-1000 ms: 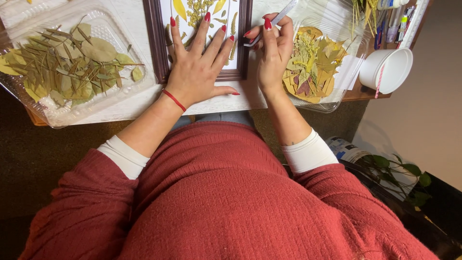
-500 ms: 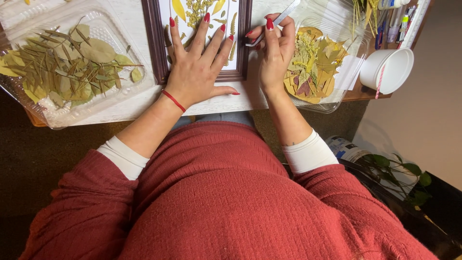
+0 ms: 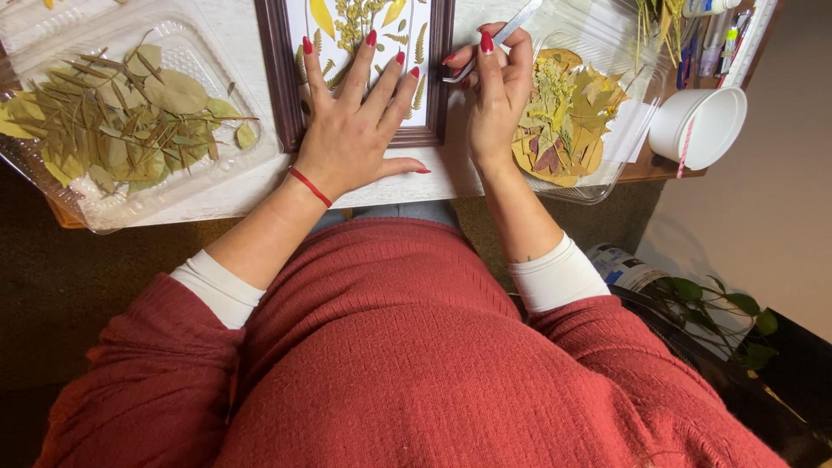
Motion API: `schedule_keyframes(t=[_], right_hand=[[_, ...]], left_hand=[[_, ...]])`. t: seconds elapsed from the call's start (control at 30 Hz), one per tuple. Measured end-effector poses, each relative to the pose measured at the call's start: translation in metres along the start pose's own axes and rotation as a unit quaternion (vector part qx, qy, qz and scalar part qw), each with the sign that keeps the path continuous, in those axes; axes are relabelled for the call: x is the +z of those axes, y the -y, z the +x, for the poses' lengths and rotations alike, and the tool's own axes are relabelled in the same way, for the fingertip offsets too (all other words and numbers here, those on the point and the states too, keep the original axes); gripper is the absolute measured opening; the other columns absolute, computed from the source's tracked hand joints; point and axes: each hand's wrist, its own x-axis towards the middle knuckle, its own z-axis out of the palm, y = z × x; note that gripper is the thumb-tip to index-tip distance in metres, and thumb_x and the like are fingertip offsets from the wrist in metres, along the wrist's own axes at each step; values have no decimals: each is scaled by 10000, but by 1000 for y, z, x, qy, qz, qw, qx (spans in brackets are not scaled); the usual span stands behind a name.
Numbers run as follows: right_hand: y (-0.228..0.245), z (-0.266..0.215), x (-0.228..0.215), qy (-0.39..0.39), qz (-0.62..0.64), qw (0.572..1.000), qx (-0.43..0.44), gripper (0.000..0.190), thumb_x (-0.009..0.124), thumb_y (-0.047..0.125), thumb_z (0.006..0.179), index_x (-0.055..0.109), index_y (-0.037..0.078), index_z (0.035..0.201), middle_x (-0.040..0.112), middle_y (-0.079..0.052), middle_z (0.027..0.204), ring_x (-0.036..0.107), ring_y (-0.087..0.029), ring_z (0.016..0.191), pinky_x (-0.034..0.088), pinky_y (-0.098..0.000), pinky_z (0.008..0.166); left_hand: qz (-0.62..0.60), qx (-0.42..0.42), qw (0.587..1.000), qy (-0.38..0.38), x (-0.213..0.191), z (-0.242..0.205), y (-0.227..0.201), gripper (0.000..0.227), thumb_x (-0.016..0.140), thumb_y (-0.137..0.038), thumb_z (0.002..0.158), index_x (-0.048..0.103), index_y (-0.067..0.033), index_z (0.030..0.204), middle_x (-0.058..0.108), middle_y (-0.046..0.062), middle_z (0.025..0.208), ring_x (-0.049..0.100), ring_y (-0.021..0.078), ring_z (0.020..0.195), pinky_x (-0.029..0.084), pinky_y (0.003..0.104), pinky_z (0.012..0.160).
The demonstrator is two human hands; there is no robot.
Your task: Arranging and securing dried plants and flowers inside a picture frame using tweezers and adhesive.
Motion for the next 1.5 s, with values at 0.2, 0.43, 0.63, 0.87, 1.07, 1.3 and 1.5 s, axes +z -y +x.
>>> schedule_keyframes(t=[0.2,0.43,0.63,0.87,1.07,1.3,1.5], right_hand=[[0,-1,-1,-4,-2,1000,8,168,497,122,1148,476,59,1302,701,-87,961,583,-95,798,424,-207,665],[0,0,-2,-1,-14,1000,4,172,507,129,1144,482,57,1298,709,-87,952,551,-76,750,410,-218,691],[0,1,-3,-10,-25,1000,-2,175,519,133,1139,488,54,1292,710,-82,946,546,-71,745,401,-215,683],[6,12,-5,-7,-9,1000,-15,171,553,157,1137,520,61,1274,712,-81,990,564,-74,789,398,-203,674],[21,43,-28,-30,-37,996,-75,167,587,145,1131,546,37,1254,724,-104,1062,544,-75,745,424,-215,629],[43,63,-49,5,-108,988,-109,135,670,72,1154,575,0,1215,647,-68,1090,681,-148,872,625,-322,732],[37,55,-42,-6,-108,990,-90,135,678,62,1140,597,-23,1208,698,-79,1070,673,-139,863,627,-334,771]], left_hand=[[-3,-4,1000,-5,3,3,1,1077,627,-872,896,486,-61,1590,461,164,1599,192,432,1593,40,868,1095],[-3,-12,1000,5,3,4,1,1108,601,-894,876,487,-50,1585,457,167,1647,185,435,1589,39,869,1097],[13,-2,1000,-3,2,2,0,1095,574,-906,891,486,-61,1582,466,154,1636,188,428,1585,44,865,1094],[4,-15,1000,15,1,1,-2,1148,552,-901,871,469,-45,1632,461,152,1637,210,424,1577,59,869,1087],[5,-3,1000,-10,-13,-4,-1,1077,581,-879,893,467,-103,1632,445,132,1643,228,411,1572,69,861,1093],[-9,-53,998,13,-27,-20,21,1097,550,-861,955,270,-80,1673,374,97,1708,192,374,1579,8,818,1115],[5,-69,997,29,-36,-27,24,1094,566,-823,1001,221,-46,1688,440,82,1698,213,395,1607,-2,790,1177]])
